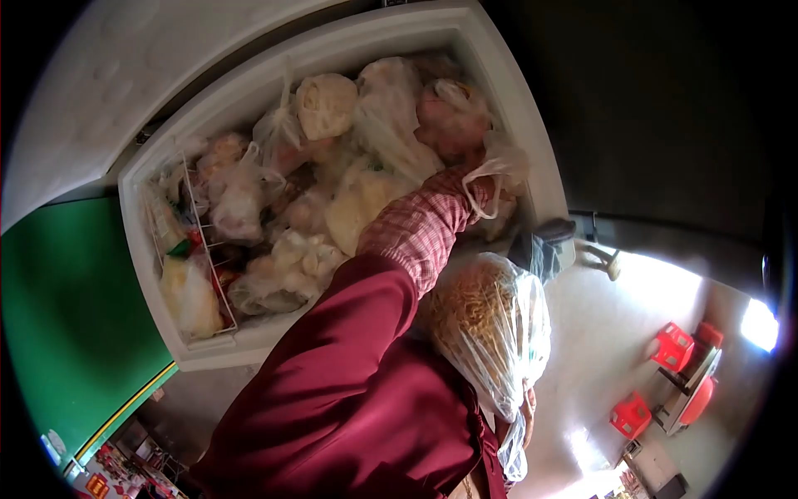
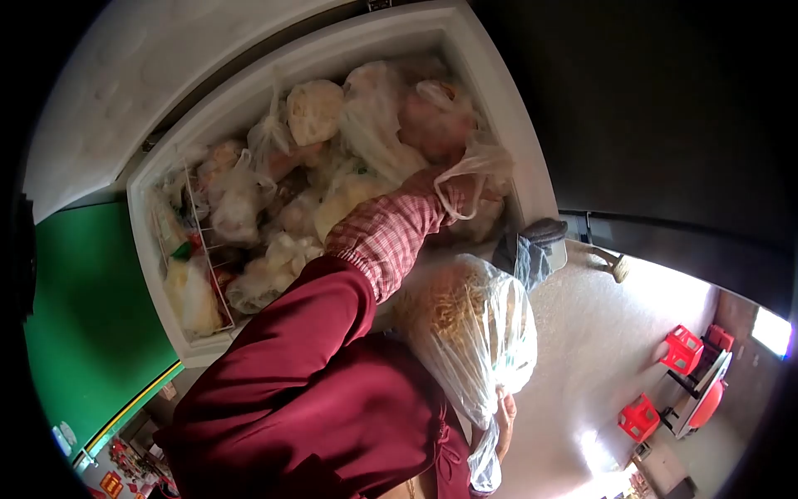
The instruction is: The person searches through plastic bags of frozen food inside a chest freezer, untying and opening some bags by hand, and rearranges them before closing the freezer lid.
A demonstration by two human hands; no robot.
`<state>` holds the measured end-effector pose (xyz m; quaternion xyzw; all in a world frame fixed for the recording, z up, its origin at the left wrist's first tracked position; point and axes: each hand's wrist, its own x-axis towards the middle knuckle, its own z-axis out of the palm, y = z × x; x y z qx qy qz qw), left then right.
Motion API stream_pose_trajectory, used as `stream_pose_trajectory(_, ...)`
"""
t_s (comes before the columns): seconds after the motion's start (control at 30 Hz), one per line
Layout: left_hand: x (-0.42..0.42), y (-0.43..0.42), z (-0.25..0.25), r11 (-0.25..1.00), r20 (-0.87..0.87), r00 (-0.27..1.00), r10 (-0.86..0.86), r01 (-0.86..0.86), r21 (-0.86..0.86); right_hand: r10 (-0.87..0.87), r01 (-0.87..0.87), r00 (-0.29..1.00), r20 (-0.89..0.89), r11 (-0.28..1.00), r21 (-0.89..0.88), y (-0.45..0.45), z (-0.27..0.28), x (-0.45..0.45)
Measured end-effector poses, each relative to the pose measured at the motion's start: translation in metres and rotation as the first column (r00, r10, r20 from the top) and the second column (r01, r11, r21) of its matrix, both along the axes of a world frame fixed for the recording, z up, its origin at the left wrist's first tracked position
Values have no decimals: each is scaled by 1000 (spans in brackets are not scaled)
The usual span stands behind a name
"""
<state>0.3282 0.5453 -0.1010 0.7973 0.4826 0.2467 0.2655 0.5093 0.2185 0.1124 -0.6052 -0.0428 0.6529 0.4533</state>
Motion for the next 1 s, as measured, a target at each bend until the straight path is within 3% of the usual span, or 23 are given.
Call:
stream_pose_trajectory(0.27, -22, 11, -13, 972, 215, 976, 47, 5, -237, -37, 37, 999, 21, 999, -15, -5, 4, 0)
stream_pose_trajectory(0.43, -70, -27, 40, 985, 265, 952, 151, -122, -120, -116, 116, 993, 21, 993, -5, -16, 14, -1)
stream_pose_trajectory(0.5, -86, -47, 39, 956, 387, 900, 201, -94, -277, -133, 133, 990, 41, 991, -8, -20, 17, -2)
stream_pose_trajectory(0.53, -89, -55, 50, 981, 210, 976, 51, -10, -193, -149, 149, 988, 34, 989, -11, -23, 19, -2)
stream_pose_trajectory(0.6, -94, -59, 87, 978, -188, 960, -207, 198, -67, -160, 161, 986, 42, 987, -18, -26, 22, -4)
stream_pose_trajectory(0.63, -87, -57, 94, 949, -139, 957, -254, 274, 156, -164, 165, 985, 44, 986, -24, -29, 25, -5)
stream_pose_trajectory(0.7, -63, -47, 103, 749, -72, 932, -355, 329, 575, -166, 167, 985, 51, 985, -31, -31, 28, -7)
stream_pose_trajectory(0.77, -50, -14, 88, 709, -133, 945, -300, 314, 632, -165, 167, 985, 57, 985, -44, -34, 31, -10)
stream_pose_trajectory(0.83, -54, 17, 68, 813, -120, 982, -143, 186, 552, -159, 162, 985, 63, 986, -50, -32, 32, -10)
stream_pose_trajectory(0.93, -64, 24, 34, 935, 74, 997, -1, -25, 354, -160, 164, 985, 66, 985, -61, -30, 34, -9)
stream_pose_trajectory(1.0, -63, 25, 23, 937, -49, 995, -82, 93, 338, -158, 162, 985, 67, 985, -66, -27, 32, -8)
